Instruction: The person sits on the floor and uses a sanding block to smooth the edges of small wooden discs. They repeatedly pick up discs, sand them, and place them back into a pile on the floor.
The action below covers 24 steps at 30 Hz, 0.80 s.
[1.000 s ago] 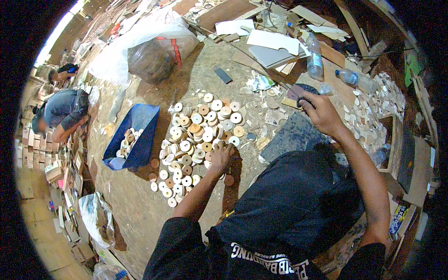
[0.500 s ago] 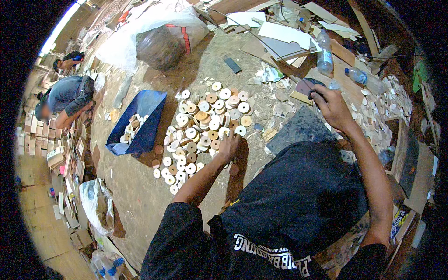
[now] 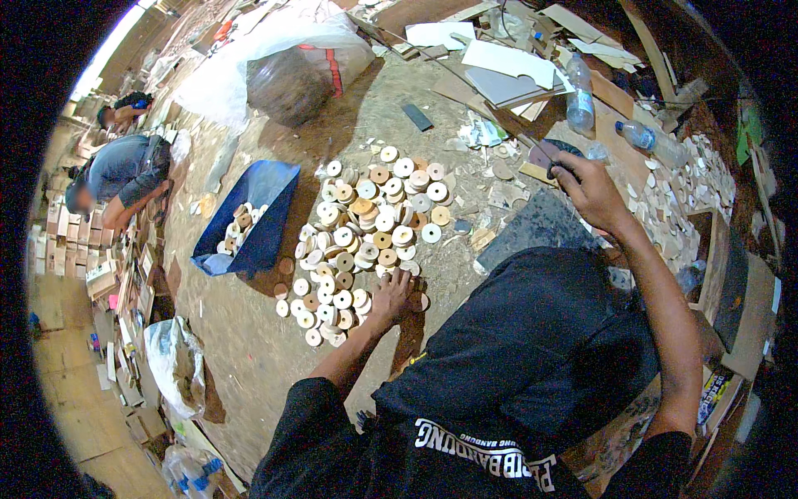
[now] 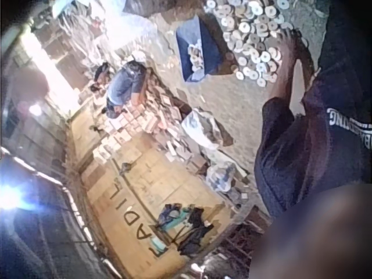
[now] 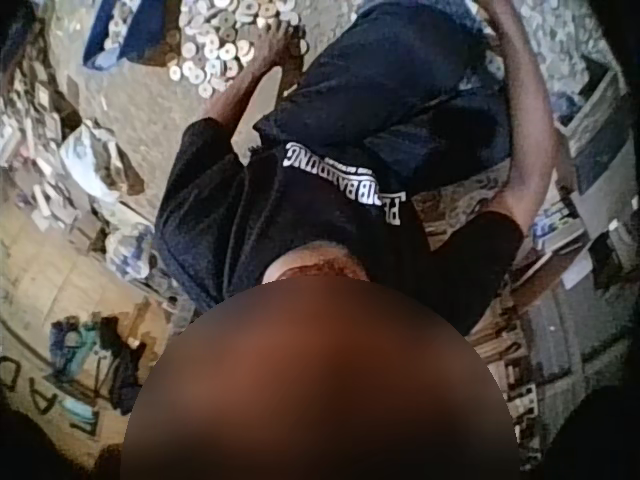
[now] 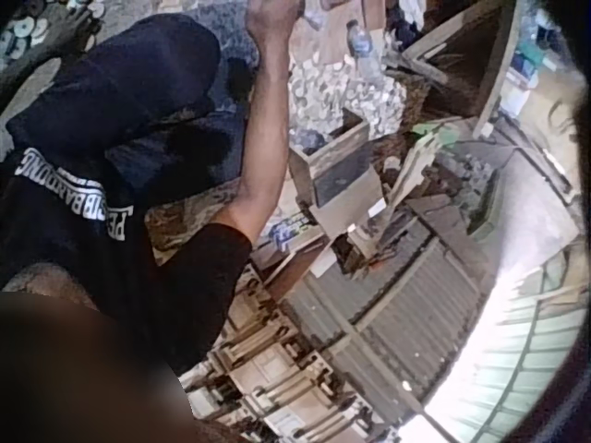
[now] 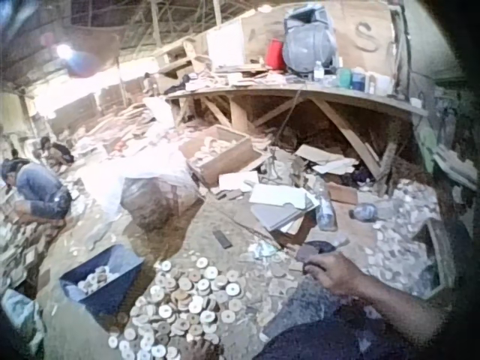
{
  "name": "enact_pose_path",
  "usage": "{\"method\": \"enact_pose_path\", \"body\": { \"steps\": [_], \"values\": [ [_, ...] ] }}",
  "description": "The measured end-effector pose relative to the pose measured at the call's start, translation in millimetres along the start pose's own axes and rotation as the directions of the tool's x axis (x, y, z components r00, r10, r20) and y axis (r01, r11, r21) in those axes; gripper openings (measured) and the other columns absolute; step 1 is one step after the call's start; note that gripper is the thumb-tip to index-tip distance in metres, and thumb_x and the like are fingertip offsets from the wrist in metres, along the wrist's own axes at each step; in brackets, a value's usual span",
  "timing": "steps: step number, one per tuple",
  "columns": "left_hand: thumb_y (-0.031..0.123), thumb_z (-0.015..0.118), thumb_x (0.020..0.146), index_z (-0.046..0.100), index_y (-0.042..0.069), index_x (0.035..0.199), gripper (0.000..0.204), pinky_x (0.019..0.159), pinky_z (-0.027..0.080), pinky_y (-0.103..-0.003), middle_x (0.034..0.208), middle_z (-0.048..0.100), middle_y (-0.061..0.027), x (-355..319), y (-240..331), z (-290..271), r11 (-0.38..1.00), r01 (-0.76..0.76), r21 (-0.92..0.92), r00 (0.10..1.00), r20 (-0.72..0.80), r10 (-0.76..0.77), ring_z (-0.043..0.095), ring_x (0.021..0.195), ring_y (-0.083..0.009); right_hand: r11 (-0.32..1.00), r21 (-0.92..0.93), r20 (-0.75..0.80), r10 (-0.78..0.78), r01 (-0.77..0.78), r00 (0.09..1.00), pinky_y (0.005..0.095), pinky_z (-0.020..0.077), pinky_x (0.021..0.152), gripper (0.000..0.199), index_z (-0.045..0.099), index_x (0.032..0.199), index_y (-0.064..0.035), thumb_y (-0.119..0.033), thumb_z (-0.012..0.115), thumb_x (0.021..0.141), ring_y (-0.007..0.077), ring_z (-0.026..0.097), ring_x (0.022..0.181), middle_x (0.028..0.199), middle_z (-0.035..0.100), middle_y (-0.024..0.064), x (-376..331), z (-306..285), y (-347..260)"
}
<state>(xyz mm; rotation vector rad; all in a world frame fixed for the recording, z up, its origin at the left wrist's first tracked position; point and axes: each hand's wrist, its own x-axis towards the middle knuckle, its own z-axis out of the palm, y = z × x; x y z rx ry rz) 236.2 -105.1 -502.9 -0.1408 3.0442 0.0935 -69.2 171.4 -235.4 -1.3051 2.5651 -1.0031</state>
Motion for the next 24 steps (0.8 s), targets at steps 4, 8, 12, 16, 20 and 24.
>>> {"method": "enact_pose_path", "body": {
  "steps": [4,8,12,16,20,24],
  "values": [
    [0.018,0.055,0.085,0.044,0.01,0.125,0.042,0.059,0.055,-0.045,0.114,0.048,-0.0147,17.6,6.4,2.1,0.988,0.128,-0.088,0.984,0.138,-0.115,0.052,0.102,-0.0388,1.0,-0.013,0.0,-0.007,0.007,1.0,0.0379,0.0437,0.063,0.017,0.057,0.091,0.0018,-0.014,0.051,0.091,0.0271,0.059,0.067,0.073,0.06,0.0166,0.1,1.1,-5.3],
    [0.012,0.055,0.083,0.045,0.012,0.123,0.042,0.059,0.055,-0.044,0.112,0.046,-0.0172,17.5,15.3,-10.6,0.981,0.126,-0.147,0.981,0.163,-0.101,0.051,0.101,-0.0409,1.0,0.01,-0.021,0.028,-0.028,0.999,0.037,0.0426,0.06,0.017,0.058,0.09,0.0018,-0.015,0.052,0.091,0.025,0.057,0.062,0.069,0.058,0.0156,-2.6,-0.9,-8.8],
    [0.008,0.055,0.081,0.047,0.012,0.121,0.041,0.062,0.055,-0.045,0.115,0.044,-0.0191,2.4,17.3,-19.0,0.977,0.071,-0.202,0.993,0.106,-0.05,0.05,0.1,-0.0428,1.0,0.011,-0.061,-0.003,0.004,0.998,0.0362,0.0418,0.058,0.017,0.058,0.089,0.0018,-0.015,0.052,0.091,0.0231,0.055,0.059,0.066,0.057,0.0143,-4.1,-3.2,-10.2],
    [0.006,0.055,0.079,0.047,0.008,0.12,0.041,0.068,0.055,-0.045,0.12,0.042,-0.0212,-1.7,5.5,-14.2,0.981,0.137,-0.137,0.989,0.069,-0.128,0.049,0.105,-0.0437,0.996,-0.02,0.044,0.093,-0.093,0.995,0.0391,0.0448,0.071,0.019,0.058,0.096,0.0005,-0.016,0.051,0.091,0.0306,0.059,0.077,0.082,0.061,0.0178,-4.3,-8.6,-12.4],
    [0.009,0.057,0.08,0.047,0.008,0.12,0.041,0.072,0.053,-0.047,0.117,0.042,-0.0222,3.0,-3.9,-7.1,0.992,0.102,-0.071,0.972,-0.207,-0.114,0.051,0.102,-0.0417,0.987,-0.036,0.118,0.162,-0.159,0.98,0.0406,0.0461,0.076,0.02,0.057,0.099,-0.0001,-0.017,0.051,0.091,0.0356,0.061,0.084,0.088,0.062,0.0194,-3.3,-11.5,-16.2],
    [0.011,0.059,0.081,0.051,0.01,0.117,0.037,0.064,0.051,-0.049,0.115,0.041,-0.0241,8.8,-9.2,-5.6,0.953,0.205,-0.222,0.979,0.027,-0.204,0.058,0.084,-0.0419,0.996,-0.023,0.067,0.091,-0.09,0.994,0.0419,0.0455,0.072,0.019,0.057,0.097,-0.0001,-0.017,0.052,0.09,0.0363,0.061,0.081,0.084,0.061,0.0191,-3.9,-9.4,-18.9]
  ]
}}
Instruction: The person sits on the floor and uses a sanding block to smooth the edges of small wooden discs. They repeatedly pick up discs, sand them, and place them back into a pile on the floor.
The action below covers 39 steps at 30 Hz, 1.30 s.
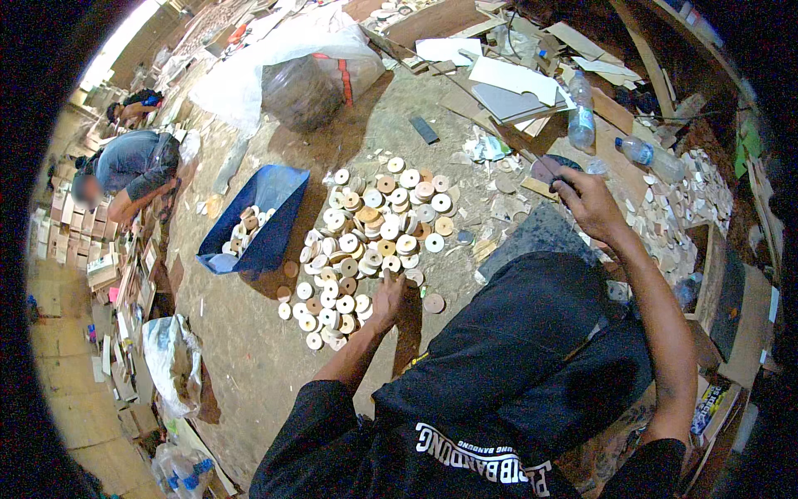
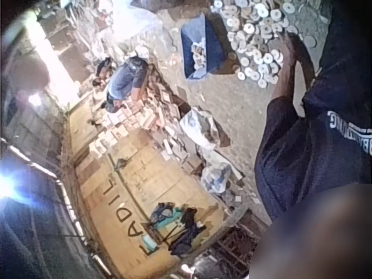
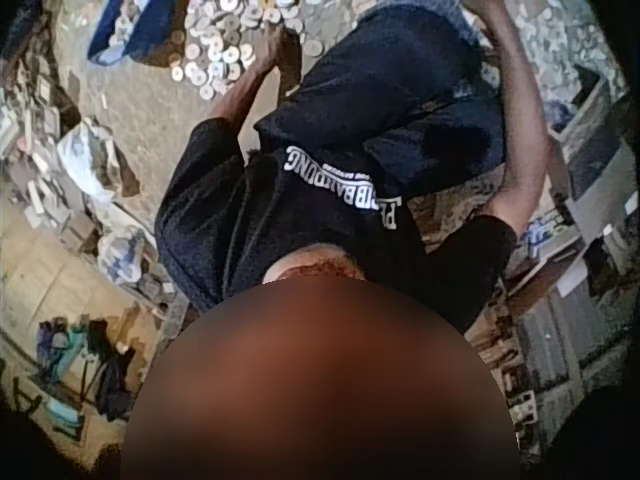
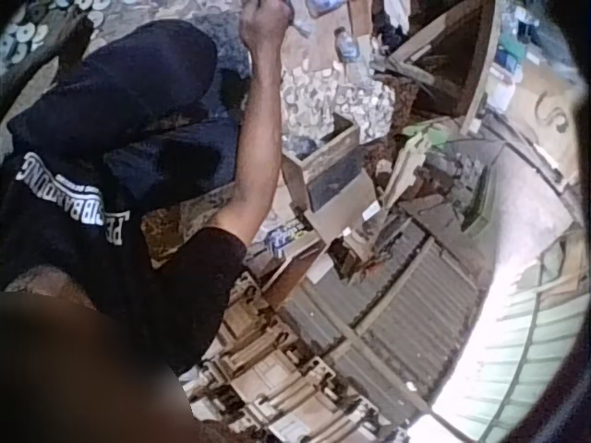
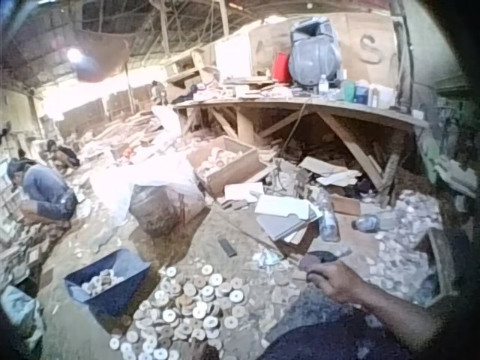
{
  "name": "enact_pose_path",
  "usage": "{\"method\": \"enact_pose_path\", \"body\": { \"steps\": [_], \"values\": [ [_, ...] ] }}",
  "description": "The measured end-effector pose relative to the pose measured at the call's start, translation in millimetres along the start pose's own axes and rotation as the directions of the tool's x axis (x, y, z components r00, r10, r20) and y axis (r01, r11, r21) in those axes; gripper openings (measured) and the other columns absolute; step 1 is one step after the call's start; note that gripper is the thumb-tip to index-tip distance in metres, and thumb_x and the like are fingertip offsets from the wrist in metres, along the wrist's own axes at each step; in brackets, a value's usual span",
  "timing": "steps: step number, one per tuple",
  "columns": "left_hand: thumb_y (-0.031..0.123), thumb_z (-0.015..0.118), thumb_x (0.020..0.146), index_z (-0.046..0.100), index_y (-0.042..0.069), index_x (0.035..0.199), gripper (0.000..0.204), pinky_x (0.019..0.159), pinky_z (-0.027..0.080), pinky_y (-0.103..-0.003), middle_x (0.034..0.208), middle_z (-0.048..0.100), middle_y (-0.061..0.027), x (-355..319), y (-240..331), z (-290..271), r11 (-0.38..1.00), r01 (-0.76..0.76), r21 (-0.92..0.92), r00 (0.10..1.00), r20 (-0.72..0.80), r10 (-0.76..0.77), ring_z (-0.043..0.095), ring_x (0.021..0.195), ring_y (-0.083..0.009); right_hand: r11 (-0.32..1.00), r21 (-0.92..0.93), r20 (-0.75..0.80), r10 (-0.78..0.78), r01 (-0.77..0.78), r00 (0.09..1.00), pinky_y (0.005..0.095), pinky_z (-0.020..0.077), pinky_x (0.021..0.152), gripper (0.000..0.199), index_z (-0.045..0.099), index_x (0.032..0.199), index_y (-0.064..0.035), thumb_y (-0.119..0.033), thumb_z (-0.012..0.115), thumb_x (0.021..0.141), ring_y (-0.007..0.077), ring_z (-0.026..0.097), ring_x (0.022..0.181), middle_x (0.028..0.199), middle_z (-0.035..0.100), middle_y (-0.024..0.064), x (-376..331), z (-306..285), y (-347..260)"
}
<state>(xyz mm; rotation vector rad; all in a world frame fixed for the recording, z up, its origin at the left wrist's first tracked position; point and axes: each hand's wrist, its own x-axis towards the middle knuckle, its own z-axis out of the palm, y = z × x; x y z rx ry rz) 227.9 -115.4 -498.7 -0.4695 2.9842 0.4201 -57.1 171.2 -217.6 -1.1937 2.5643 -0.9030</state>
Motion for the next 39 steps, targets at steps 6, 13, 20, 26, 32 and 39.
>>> {"method": "enact_pose_path", "body": {
  "steps": [6,13,20,26,32,39],
  "values": [
    [0.013,0.06,0.08,0.05,0.006,0.116,0.038,0.065,0.051,-0.05,0.115,0.042,-0.0246,12.9,-2.8,13.4,0.998,0.055,0.036,0.997,0.048,-0.057,0.057,0.089,-0.0434,1.0,0.0,0.006,0.016,-0.016,1.0,0.0437,0.0449,0.069,0.018,0.056,0.098,0.0,-0.016,0.052,0.09,0.0371,0.06,0.078,0.083,0.06,0.0194,-2.6,-2.0,1.8],
    [0.018,0.06,0.081,0.047,0.002,0.121,0.044,0.073,0.051,-0.051,0.116,0.041,-0.0244,13.8,14.0,19.7,0.97,0.128,0.207,0.983,-0.156,-0.096,0.052,0.105,-0.045,0.996,0.014,-0.09,-0.092,0.093,0.992,0.0384,0.0423,0.059,0.019,0.058,0.089,0.0012,-0.017,0.052,0.091,0.0263,0.056,0.062,0.069,0.058,0.0152,-2.8,2.7,4.3],
    [0.021,0.058,0.082,0.054,0.003,0.112,0.035,0.072,0.05,-0.051,0.112,0.044,-0.0217,15.8,28.1,-14.0,0.929,0.336,-0.155,0.935,0.177,-0.308,0.052,0.104,-0.0455,0.999,0.0,0.031,0.044,-0.044,0.999,0.0421,0.0464,0.076,0.019,0.057,0.1,0.0001,-0.015,0.052,0.09,0.0377,0.061,0.085,0.089,0.062,0.021,-3.6,-3.2,3.0],
    [0.03,0.063,0.08,0.059,0.004,0.107,0.038,0.075,0.048,-0.055,0.118,0.046,-0.0233,17.6,26.8,-0.7,0.94,0.339,-0.02,0.94,-0.017,-0.34,0.05,0.106,-0.0442,0.999,-0.014,0.02,0.048,-0.048,0.999,0.04,0.0483,0.074,0.025,0.06,0.109,-0.0015,-0.015,0.053,0.089,0.0327,0.064,0.08,0.088,0.065,0.0194,-3.4,-0.5,6.0],
    [0.024,0.056,0.084,0.055,0.007,0.114,0.034,0.065,0.051,-0.053,0.113,0.048,-0.0215,16.4,21.6,9.4,0.939,0.337,-0.068,0.94,-0.034,-0.339,0.057,0.092,-0.0427,0.998,0.043,-0.04,0.044,-0.042,0.998,0.033,0.0418,0.058,0.019,0.058,0.097,0.0008,-0.016,0.051,0.093,0.018,0.053,0.061,0.069,0.058,0.0107,-3.1,6.1,9.5],
    [0.016,0.059,0.08,0.056,0.005,0.109,0.031,0.06,0.05,-0.051,0.11,0.047,-0.0227,9.6,14.9,27.1,0.942,0.334,0.003,0.935,-0.13,-0.331,0.059,0.082,-0.0394,0.999,-0.003,0.042,0.044,-0.043,0.998,0.0336,0.0438,0.06,0.02,0.058,0.098,0.0009,-0.017,0.05,0.093,0.0198,0.055,0.063,0.073,0.061,0.0121,-3.4,9.5,13.1]
  ]
}}
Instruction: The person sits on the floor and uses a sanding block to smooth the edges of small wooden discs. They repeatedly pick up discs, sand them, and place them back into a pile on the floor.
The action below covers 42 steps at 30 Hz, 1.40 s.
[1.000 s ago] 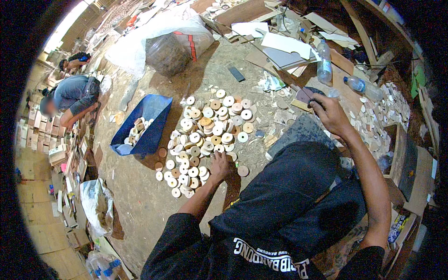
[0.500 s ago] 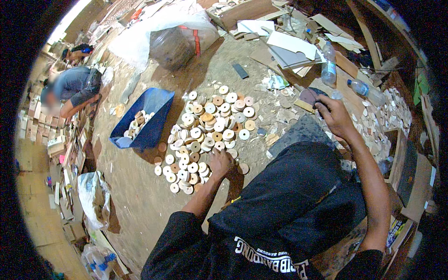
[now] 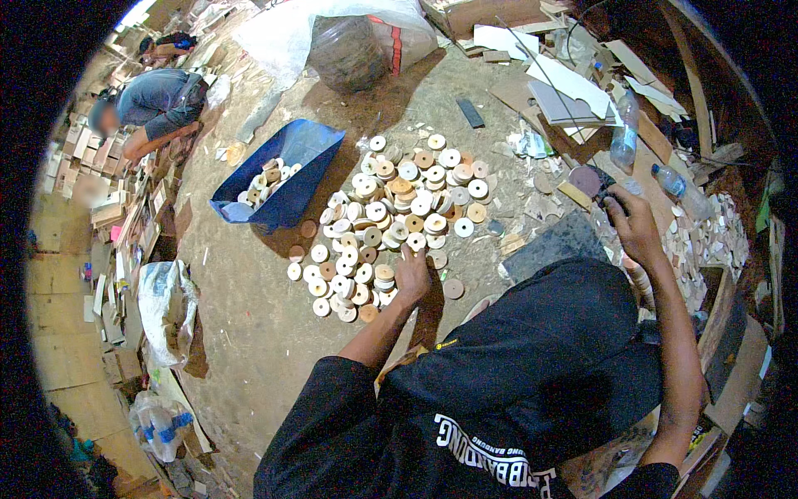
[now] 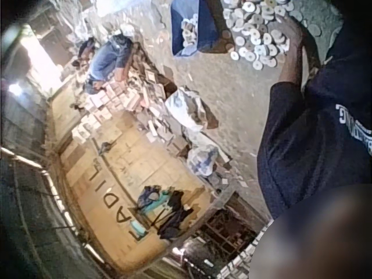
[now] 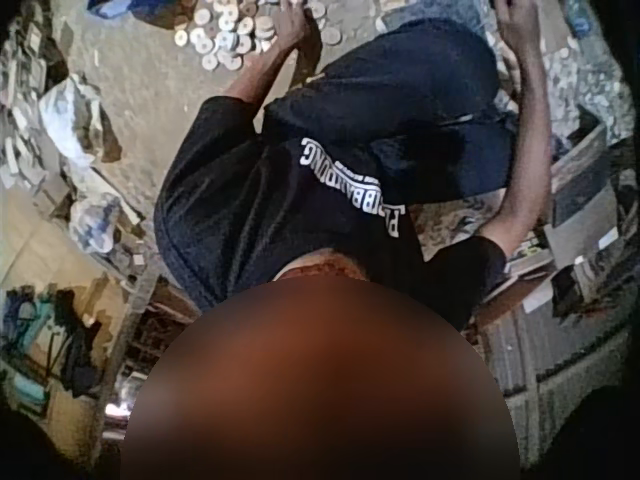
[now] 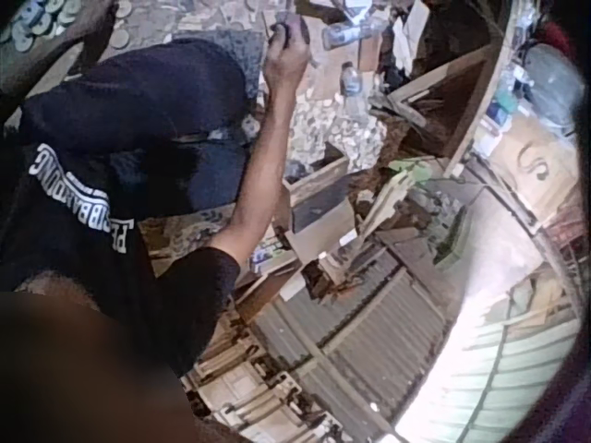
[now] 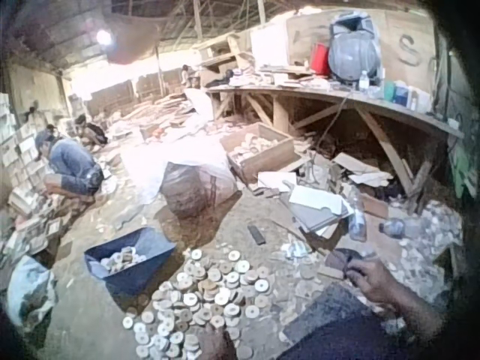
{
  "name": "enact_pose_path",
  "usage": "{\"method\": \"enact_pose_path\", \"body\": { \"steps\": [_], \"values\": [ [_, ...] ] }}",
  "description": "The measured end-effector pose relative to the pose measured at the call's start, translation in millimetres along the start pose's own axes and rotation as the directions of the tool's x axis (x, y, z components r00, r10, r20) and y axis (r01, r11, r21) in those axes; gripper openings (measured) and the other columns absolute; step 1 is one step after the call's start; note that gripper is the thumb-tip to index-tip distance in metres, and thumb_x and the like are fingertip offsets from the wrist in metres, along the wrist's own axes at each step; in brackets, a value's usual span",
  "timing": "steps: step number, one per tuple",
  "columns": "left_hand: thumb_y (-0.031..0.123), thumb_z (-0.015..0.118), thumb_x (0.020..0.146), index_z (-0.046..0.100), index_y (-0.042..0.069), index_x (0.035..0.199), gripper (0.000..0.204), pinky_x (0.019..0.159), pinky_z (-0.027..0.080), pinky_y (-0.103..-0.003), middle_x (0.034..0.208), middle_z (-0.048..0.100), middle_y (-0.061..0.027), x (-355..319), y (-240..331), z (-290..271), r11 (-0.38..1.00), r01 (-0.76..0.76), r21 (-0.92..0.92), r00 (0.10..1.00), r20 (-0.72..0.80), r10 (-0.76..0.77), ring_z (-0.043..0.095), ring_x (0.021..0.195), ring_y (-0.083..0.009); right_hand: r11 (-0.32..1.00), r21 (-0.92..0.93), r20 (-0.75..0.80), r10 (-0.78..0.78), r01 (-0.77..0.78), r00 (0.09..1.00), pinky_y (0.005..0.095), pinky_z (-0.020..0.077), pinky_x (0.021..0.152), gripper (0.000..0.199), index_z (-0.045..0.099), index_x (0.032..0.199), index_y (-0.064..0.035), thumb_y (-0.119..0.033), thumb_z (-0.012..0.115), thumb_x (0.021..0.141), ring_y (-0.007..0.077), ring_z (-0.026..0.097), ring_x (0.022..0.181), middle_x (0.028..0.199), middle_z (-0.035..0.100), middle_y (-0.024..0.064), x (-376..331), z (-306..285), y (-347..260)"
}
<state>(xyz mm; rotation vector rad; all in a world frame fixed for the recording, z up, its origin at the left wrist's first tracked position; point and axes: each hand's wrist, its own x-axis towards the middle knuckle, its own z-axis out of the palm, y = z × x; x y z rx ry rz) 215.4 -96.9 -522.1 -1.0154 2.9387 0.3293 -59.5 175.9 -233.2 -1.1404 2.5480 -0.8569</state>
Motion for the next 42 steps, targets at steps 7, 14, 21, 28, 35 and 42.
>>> {"method": "enact_pose_path", "body": {
  "steps": [7,14,21,28,35,42],
  "values": [
    [0.012,0.068,0.073,0.056,0.002,0.102,0.033,0.056,0.05,-0.051,0.105,0.047,-0.024,5.9,-5.9,-29.3,0.983,-0.058,-0.176,0.998,0.0,0.059,0.06,0.071,-0.0418,1.0,-0.002,-0.013,-0.017,0.017,1.0,0.0341,0.0441,0.061,0.02,0.059,0.098,0.0005,-0.017,0.05,0.093,0.021,0.056,0.063,0.071,0.059,0.0126,-0.5,1.3,0.0],
    [0.013,0.068,0.075,0.056,0.009,0.116,0.044,0.069,0.052,-0.049,0.11,0.049,-0.02,31.5,-3.1,-40.7,0.942,-0.201,-0.267,0.975,-0.148,0.166,0.052,0.102,-0.0426,0.999,0.002,-0.037,-0.033,0.033,0.999,0.037,0.0457,0.064,0.02,0.059,0.098,0.0016,-0.016,0.051,0.092,0.0255,0.059,0.067,0.074,0.062,0.0153,0.6,0.7,-2.5],
    [0.017,0.052,0.085,0.053,0.012,0.119,0.035,0.067,0.053,-0.051,0.109,0.051,-0.0193,72.1,-4.7,-15.6,0.96,-0.276,0.047,0.94,0.222,0.259,0.05,0.099,-0.0418,0.999,-0.007,-0.009,-0.042,0.042,0.999,0.0355,0.0427,0.06,0.017,0.058,0.089,0.0015,-0.014,0.051,0.092,0.025,0.056,0.062,0.069,0.057,0.0147,3.1,3.2,-2.2],
    [0.019,0.062,0.081,0.06,0.008,0.107,0.028,0.067,0.055,-0.045,0.103,0.056,-0.018,67.1,-1.8,-8.3,0.967,-0.255,-0.001,0.956,0.15,0.252,0.054,0.097,-0.0387,0.999,-0.047,-0.015,-0.013,0.012,1.0,0.0407,0.047,0.069,0.017,0.06,0.096,0.0004,-0.014,0.054,0.089,0.0346,0.063,0.075,0.081,0.064,0.0194,0.8,-4.6,-8.4],
    [0.019,0.056,0.084,0.057,0.006,0.113,0.032,0.067,0.054,-0.044,0.111,0.054,-0.0174,65.0,-17.0,-5.5,0.872,-0.477,0.108,0.861,0.258,0.438,0.054,0.099,-0.0383,0.998,-0.061,-0.026,-0.013,0.011,1.0,0.0394,0.0477,0.071,0.018,0.06,0.097,0.0008,-0.014,0.054,0.09,0.0337,0.063,0.076,0.082,0.065,0.0195,-0.9,-5.1,-12.5],
    [0.015,0.064,0.075,0.058,0.008,0.111,0.038,0.069,0.055,-0.043,0.107,0.056,-0.0164,54.3,-16.1,-5.8,0.86,-0.51,0.004,0.836,0.239,0.495,0.061,0.086,-0.0374,1.0,-0.011,-0.014,-0.025,0.025,1.0,0.0364,0.0447,0.065,0.016,0.059,0.096,0.0009,-0.013,0.053,0.09,0.027,0.058,0.068,0.074,0.059,0.0165,-2.0,-3.5,-10.4]
  ]
}}
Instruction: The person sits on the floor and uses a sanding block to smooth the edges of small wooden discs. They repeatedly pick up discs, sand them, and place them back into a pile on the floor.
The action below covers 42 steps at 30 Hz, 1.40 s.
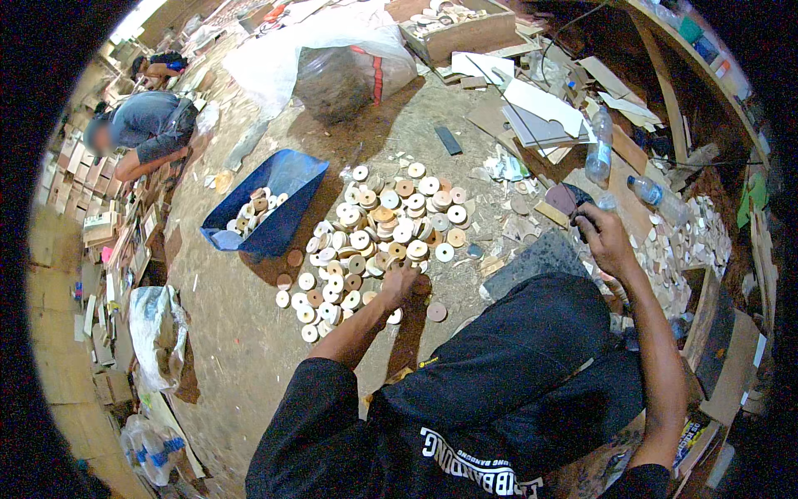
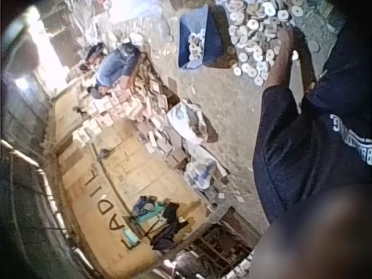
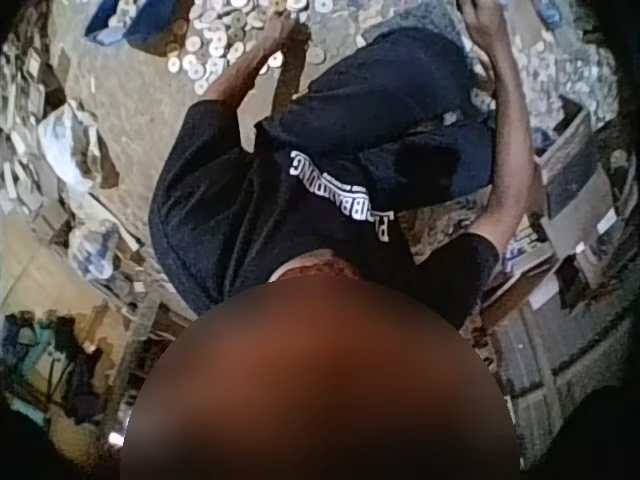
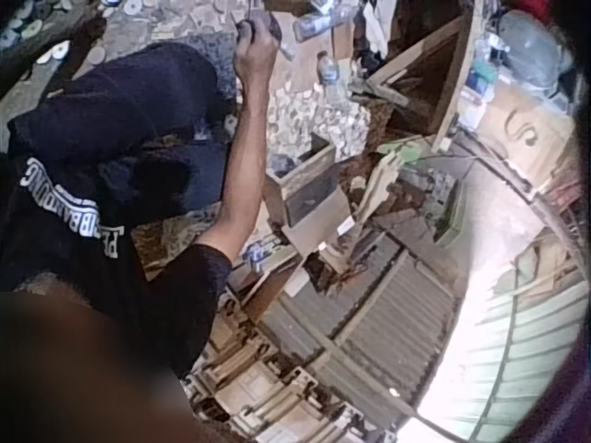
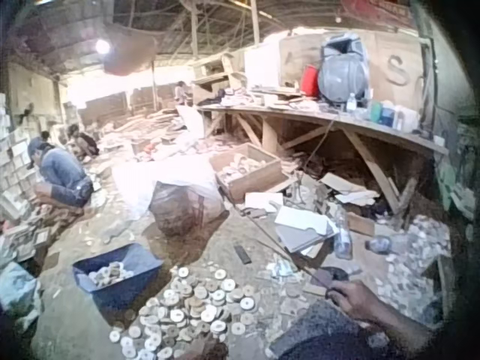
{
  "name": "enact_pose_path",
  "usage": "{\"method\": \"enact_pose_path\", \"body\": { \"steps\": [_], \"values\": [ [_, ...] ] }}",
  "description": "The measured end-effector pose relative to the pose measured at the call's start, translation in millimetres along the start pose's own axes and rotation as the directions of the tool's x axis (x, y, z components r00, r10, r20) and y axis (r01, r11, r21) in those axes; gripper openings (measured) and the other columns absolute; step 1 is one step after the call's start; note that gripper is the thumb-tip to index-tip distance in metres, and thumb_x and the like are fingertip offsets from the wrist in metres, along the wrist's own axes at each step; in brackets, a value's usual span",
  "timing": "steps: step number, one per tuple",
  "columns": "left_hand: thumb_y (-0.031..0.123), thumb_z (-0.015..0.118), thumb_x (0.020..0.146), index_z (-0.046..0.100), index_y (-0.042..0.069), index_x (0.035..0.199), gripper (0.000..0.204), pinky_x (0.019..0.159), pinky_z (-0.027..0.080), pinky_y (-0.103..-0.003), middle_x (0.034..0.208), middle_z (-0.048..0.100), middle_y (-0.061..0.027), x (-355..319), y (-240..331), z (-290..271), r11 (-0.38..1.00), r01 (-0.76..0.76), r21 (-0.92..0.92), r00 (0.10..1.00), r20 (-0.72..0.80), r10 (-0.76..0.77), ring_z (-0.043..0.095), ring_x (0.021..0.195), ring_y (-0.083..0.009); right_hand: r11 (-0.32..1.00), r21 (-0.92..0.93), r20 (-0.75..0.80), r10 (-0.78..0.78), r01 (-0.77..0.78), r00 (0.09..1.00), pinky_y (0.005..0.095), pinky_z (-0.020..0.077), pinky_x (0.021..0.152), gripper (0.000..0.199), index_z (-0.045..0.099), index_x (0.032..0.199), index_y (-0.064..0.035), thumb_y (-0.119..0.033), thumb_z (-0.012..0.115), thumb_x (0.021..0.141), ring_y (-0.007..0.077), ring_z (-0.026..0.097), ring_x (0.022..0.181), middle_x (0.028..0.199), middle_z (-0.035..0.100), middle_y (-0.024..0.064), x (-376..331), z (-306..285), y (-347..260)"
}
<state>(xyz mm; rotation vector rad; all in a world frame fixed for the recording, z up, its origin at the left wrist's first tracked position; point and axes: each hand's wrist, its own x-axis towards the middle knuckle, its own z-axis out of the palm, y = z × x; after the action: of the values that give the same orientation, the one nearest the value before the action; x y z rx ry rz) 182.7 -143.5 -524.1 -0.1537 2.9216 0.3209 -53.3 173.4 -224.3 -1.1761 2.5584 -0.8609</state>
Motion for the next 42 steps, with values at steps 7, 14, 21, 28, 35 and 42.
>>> {"method": "enact_pose_path", "body": {
  "steps": [7,14,21,28,35,42],
  "values": [
    [0.011,0.079,0.067,0.065,0.002,0.102,0.038,0.077,0.053,-0.037,0.101,0.067,-0.0127,8.3,-25.0,-69.3,0.533,0.18,-0.827,0.953,0.013,-0.302,0.066,0.09,-0.0249,0.988,0.034,-0.128,-0.144,0.15,0.981,0.0329,0.0441,0.064,0.05,0.05,0.132,-0.0084,0.003,0.048,0.083,0.0233,0.054,0.066,0.071,0.052,0.0134,-8.9,13.7,7.2],
    [0.019,0.072,0.079,0.046,0.009,0.126,0.054,0.085,0.055,-0.048,0.119,0.057,-0.0135,23.9,-48.0,-197.2,-0.534,-0.332,-0.778,0.943,-0.256,-0.214,0.059,0.108,-0.033,0.966,0.038,0.162,-0.26,0.257,0.952,0.0383,0.048,0.076,0.061,0.052,0.13,-0.0111,0.008,0.047,0.073,0.0348,0.062,0.08,0.093,0.063,0.024,0.3,39.0,3.0],
    [0.023,0.078,0.074,0.047,0.008,0.124,0.06,0.079,0.057,-0.048,0.116,0.058,-0.0154,26.8,-42.5,-266.6,-0.539,-0.413,-0.734,0.9,-0.42,-0.117,0.06,0.106,-0.0351,0.966,-0.005,0.206,-0.252,0.258,0.946,0.0435,0.0499,0.076,0.07,0.051,0.132,-0.0128,0.006,0.048,0.065,0.0364,0.063,0.081,0.089,0.064,0.0209,5.9,49.9,14.4],
    [0.02,0.08,0.072,0.051,0.003,0.118,0.057,0.074,0.059,-0.047,0.113,0.059,-0.0168,29.2,-35.5,-287.4,-0.487,-0.405,-0.774,0.902,-0.426,-0.074,0.064,0.097,-0.0311,0.968,-0.021,0.202,-0.24,0.25,0.95,0.0433,0.0498,0.077,0.066,0.052,0.13,-0.0118,0.007,0.05,0.067,0.0375,0.063,0.084,0.089,0.063,0.0212,4.5,50.1,17.2],
    [0.017,0.079,0.073,0.052,0.001,0.116,0.054,0.075,0.059,-0.047,0.11,0.06,-0.0163,28.7,-25.2,-301.1,-0.42,-0.401,-0.814,0.904,-0.425,-0.04,0.065,0.094,-0.0294,0.969,-0.097,0.268,-0.195,0.228,0.943,0.0437,0.0495,0.076,0.07,0.05,0.133,-0.0147,0.006,0.052,0.066,0.0378,0.062,0.083,0.09,0.063,0.02,4.3,46.5,13.0],
    [0.005,0.075,0.074,0.063,-0.001,0.104,0.033,0.072,0.056,-0.029,0.103,0.063,-0.0085,12.7,-5.0,-350.2,0.273,-0.295,-0.916,0.944,-0.324,-0.066,0.063,0.086,-0.0156,0.971,-0.126,0.34,-0.15,0.203,0.928,0.0449,0.0495,0.074,0.076,0.048,0.135,-0.0159,0.005,0.054,0.062,0.0377,0.062,0.083,0.091,0.063,0.0199,3.6,52.8,26.2]
  ]
}}
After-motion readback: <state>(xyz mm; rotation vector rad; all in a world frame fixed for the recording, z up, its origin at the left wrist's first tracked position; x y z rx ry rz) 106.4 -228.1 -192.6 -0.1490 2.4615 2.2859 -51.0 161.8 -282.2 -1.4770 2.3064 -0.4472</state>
